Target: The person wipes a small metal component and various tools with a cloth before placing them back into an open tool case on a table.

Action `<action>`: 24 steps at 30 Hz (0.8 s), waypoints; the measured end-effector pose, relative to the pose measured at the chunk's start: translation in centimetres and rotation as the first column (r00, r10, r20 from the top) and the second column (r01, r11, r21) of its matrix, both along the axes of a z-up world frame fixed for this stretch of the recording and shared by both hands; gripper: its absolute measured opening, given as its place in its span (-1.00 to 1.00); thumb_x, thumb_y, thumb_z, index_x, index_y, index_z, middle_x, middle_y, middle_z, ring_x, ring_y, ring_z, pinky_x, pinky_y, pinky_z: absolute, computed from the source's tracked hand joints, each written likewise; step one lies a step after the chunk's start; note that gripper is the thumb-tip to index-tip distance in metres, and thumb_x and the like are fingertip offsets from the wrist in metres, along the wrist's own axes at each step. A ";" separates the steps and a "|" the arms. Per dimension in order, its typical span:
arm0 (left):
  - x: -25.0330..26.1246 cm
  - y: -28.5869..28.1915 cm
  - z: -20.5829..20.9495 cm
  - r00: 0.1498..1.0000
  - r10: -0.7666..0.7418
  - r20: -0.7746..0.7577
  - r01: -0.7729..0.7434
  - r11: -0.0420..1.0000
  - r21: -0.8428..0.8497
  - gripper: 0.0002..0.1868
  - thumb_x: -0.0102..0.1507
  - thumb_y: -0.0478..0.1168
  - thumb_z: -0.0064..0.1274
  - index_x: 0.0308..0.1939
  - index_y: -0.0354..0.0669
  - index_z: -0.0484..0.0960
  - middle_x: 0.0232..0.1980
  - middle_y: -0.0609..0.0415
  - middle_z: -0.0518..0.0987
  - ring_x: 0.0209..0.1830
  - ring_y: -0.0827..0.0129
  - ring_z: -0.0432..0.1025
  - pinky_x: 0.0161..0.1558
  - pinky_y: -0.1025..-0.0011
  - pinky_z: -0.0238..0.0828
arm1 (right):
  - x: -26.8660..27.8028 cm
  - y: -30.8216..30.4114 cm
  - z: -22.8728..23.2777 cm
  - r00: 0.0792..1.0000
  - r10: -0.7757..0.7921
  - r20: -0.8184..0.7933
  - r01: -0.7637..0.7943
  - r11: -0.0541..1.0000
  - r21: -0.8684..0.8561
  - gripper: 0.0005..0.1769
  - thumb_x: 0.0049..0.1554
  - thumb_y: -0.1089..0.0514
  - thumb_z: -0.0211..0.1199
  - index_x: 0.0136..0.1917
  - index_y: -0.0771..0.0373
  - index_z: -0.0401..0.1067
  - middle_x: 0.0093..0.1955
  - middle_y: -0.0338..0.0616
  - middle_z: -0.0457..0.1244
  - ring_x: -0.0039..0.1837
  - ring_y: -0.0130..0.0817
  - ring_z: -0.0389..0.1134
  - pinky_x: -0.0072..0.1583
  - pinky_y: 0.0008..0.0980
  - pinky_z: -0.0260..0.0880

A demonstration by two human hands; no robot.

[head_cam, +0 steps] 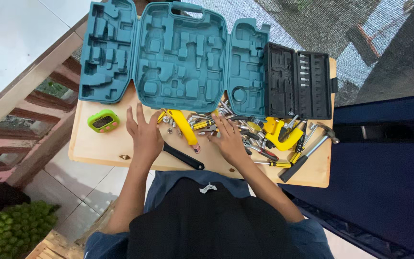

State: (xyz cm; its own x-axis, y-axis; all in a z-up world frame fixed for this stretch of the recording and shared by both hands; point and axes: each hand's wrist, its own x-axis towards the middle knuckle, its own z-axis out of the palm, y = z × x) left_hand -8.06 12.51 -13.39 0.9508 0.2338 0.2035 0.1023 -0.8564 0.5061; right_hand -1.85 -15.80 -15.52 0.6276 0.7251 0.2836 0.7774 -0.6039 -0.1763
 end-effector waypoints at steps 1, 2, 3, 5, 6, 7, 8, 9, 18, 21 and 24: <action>0.0 -0.1 -0.1 1.000 -0.003 0.001 0.003 1.000 0.001 -0.41 0.16 -0.50 0.01 0.28 -0.09 0.59 0.57 -0.42 0.05 0.57 -0.41 -0.21 0.46 -0.25 -0.20 | -0.1 0.1 -0.1 1.000 0.010 0.005 -0.010 1.000 0.010 -0.75 0.12 0.17 0.19 0.05 0.06 0.58 0.61 0.12 0.02 0.59 0.04 0.04 0.47 0.10 0.06; 0.1 -0.4 -0.4 1.000 -0.012 -0.006 0.012 1.000 0.001 -0.40 0.15 -0.50 0.01 0.29 -0.11 0.58 0.57 -0.41 0.05 0.57 -0.41 -0.21 0.45 -0.25 -0.20 | -0.2 0.1 -0.1 1.000 0.004 0.006 -0.004 1.000 0.011 -0.75 0.12 0.17 0.19 0.05 0.06 0.58 0.61 0.12 0.02 0.59 0.04 0.04 0.47 0.10 0.06; 0.2 -0.7 -0.6 1.000 -0.022 -0.014 0.022 1.000 0.001 -0.39 0.14 -0.49 0.00 0.30 -0.13 0.58 0.58 -0.40 0.04 0.57 -0.41 -0.21 0.44 -0.25 -0.21 | -0.3 0.1 -0.2 1.000 -0.002 0.016 0.002 1.000 0.003 -0.76 0.11 0.16 0.19 0.04 0.08 0.57 0.60 0.12 0.04 0.59 0.04 0.06 0.47 0.08 0.09; 0.2 -1.4 -1.0 0.999 -0.050 0.005 0.050 0.999 -0.016 -0.42 0.15 -0.48 0.01 0.28 -0.15 0.57 0.59 -0.39 0.04 0.58 -0.41 -0.20 0.45 -0.25 -0.20 | -0.3 -0.1 -0.5 1.000 -0.010 0.028 0.010 1.000 -0.005 -0.77 0.10 0.16 0.19 0.03 0.10 0.55 0.60 0.13 0.05 0.58 0.03 0.08 0.46 0.06 0.11; 0.2 -1.7 -1.1 0.997 -0.074 0.023 0.074 0.997 -0.033 -0.45 0.16 -0.46 0.01 0.26 -0.18 0.57 0.60 -0.39 0.04 0.59 -0.41 -0.20 0.46 -0.25 -0.20 | -0.2 -0.2 -0.6 0.999 -0.006 0.037 0.007 1.000 -0.025 -0.80 0.09 0.15 0.19 -0.01 0.13 0.54 0.59 0.14 0.06 0.57 0.02 0.10 0.45 0.04 0.12; 0.2 -2.0 -1.2 0.997 -0.078 0.023 0.078 0.996 -0.033 -0.45 0.16 -0.46 0.01 0.26 -0.18 0.57 0.60 -0.39 0.04 0.59 -0.41 -0.20 0.46 -0.25 -0.20 | -0.3 -0.3 -0.7 0.999 -0.002 0.046 0.004 0.999 -0.044 -0.82 0.07 0.14 0.20 -0.04 0.16 0.52 0.59 0.14 0.08 0.57 0.01 0.11 0.44 0.03 0.14; 0.3 -2.2 -1.2 0.994 -0.105 0.041 0.106 0.994 -0.029 -0.45 0.15 -0.45 0.02 0.26 -0.18 0.57 0.60 -0.38 0.04 0.59 -0.41 -0.19 0.47 -0.24 -0.19 | -0.3 -0.3 -0.7 0.999 -0.006 0.050 0.008 0.999 -0.043 -0.82 0.07 0.14 0.20 -0.04 0.16 0.52 0.59 0.14 0.08 0.57 0.01 0.11 0.44 0.03 0.14; 0.5 -2.4 -1.2 0.990 -0.131 0.059 0.133 0.991 -0.024 -0.45 0.15 -0.44 0.02 0.25 -0.19 0.57 0.60 -0.38 0.04 0.59 -0.40 -0.19 0.48 -0.23 -0.19 | -0.3 -0.4 -0.7 0.998 -0.001 0.066 0.003 0.999 -0.032 -0.81 0.06 0.14 0.21 -0.04 0.15 0.52 0.56 0.12 0.08 0.56 0.00 0.11 0.44 0.05 0.13; 2.3 -5.0 0.2 0.952 -0.263 0.156 0.293 0.931 -0.217 -0.52 0.18 -0.28 0.18 0.22 -0.02 0.60 0.55 -0.31 0.15 0.55 -0.39 -0.14 0.48 -0.17 -0.20 | -0.5 -0.2 3.2 0.942 -0.057 -0.330 0.205 0.878 0.433 -0.72 0.07 0.33 0.24 0.05 0.13 0.58 0.51 0.07 0.11 0.54 0.07 0.11 0.49 -0.05 0.14; 4.2 -6.1 2.1 0.901 -0.362 0.241 0.423 0.859 -0.290 -0.55 0.21 -0.21 0.22 0.21 0.02 0.64 0.51 -0.23 0.23 0.58 -0.25 -0.07 0.52 -0.13 -0.19 | 0.4 0.1 6.0 0.915 -0.081 -0.396 0.313 0.761 0.568 -0.83 0.17 0.27 0.24 0.03 0.14 0.58 0.53 0.06 0.11 0.51 -0.02 0.19 0.47 -0.14 0.20; 6.1 -7.3 5.0 0.861 -0.420 0.287 0.506 0.771 -0.388 -0.62 0.29 -0.19 0.22 0.20 -0.02 0.64 0.55 -0.18 0.24 0.58 -0.25 -0.09 0.50 -0.10 -0.17 | 0.9 0.4 9.0 0.915 -0.047 -0.401 0.335 0.644 0.688 -0.92 0.26 0.16 0.29 0.00 0.15 0.57 0.53 0.05 0.09 0.51 -0.06 0.21 0.49 -0.12 0.18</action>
State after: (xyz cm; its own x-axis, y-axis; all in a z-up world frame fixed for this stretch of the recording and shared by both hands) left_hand -2.01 5.21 -8.36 0.9246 -0.1222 0.3607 -0.3748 -0.4605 0.8047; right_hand -0.94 -15.39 -6.49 0.8810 0.2209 0.4183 0.4690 -0.2912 -0.8339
